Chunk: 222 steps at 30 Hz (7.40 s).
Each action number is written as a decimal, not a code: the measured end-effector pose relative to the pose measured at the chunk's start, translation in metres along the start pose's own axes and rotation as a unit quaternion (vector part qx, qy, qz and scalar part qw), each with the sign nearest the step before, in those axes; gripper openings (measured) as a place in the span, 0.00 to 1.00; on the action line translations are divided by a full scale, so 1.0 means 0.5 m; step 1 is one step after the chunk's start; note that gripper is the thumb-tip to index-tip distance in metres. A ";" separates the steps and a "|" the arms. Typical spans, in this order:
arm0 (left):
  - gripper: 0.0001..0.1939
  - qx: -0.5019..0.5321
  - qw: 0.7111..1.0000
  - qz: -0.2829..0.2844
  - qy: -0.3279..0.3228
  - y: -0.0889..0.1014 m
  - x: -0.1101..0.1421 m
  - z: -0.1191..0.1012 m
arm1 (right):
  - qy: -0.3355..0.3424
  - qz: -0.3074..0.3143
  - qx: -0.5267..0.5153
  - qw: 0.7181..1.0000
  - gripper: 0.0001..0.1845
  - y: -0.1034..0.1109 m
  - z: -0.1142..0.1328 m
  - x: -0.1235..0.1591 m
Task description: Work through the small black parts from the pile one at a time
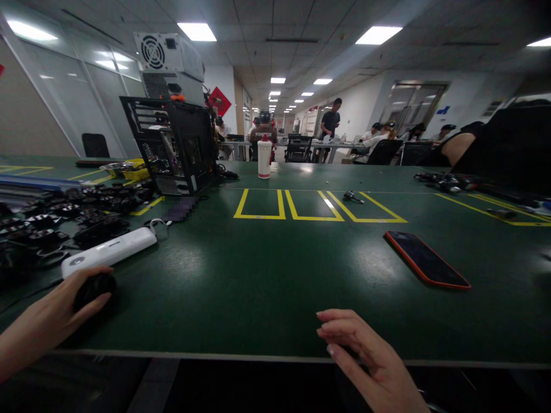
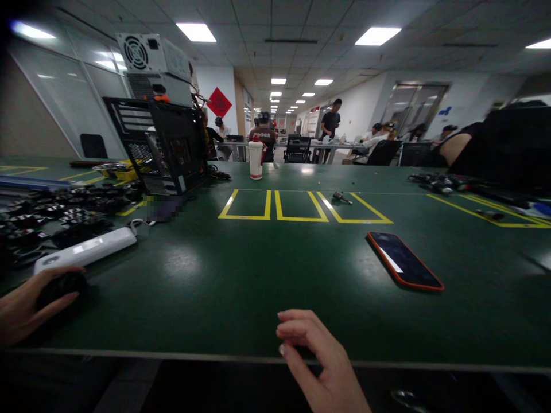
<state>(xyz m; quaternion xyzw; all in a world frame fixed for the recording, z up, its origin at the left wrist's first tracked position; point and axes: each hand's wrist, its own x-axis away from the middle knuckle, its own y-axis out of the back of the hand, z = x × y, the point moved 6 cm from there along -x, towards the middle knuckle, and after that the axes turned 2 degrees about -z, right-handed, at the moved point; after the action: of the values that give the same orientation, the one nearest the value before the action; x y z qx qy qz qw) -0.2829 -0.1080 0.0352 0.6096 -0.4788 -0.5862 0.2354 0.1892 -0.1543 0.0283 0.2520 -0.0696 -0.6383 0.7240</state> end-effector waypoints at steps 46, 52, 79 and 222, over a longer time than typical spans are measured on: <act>0.31 0.251 0.937 0.021 -0.241 -0.318 -0.380 -0.502 | -0.049 0.028 -0.280 0.958 0.15 -0.054 -0.101 -0.432; 0.32 0.261 0.927 0.008 -0.269 -0.303 -0.368 -0.506 | 0.023 0.005 -0.243 0.970 0.17 -0.051 -0.088 -0.424; 0.32 0.279 0.923 0.006 -0.265 -0.304 -0.370 -0.498 | 0.038 -0.005 -0.251 0.967 0.17 -0.053 -0.094 -0.414; 0.30 0.242 0.946 0.004 -0.215 -0.282 -0.359 -0.507 | 0.040 0.010 -0.289 0.957 0.18 -0.061 -0.088 -0.410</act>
<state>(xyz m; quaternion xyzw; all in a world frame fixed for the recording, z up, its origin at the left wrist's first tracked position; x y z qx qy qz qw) 0.0251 0.0377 0.0545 0.5056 -0.6477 -0.5693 -0.0253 0.1448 0.0527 0.0219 0.0568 0.1437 -0.6135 0.7744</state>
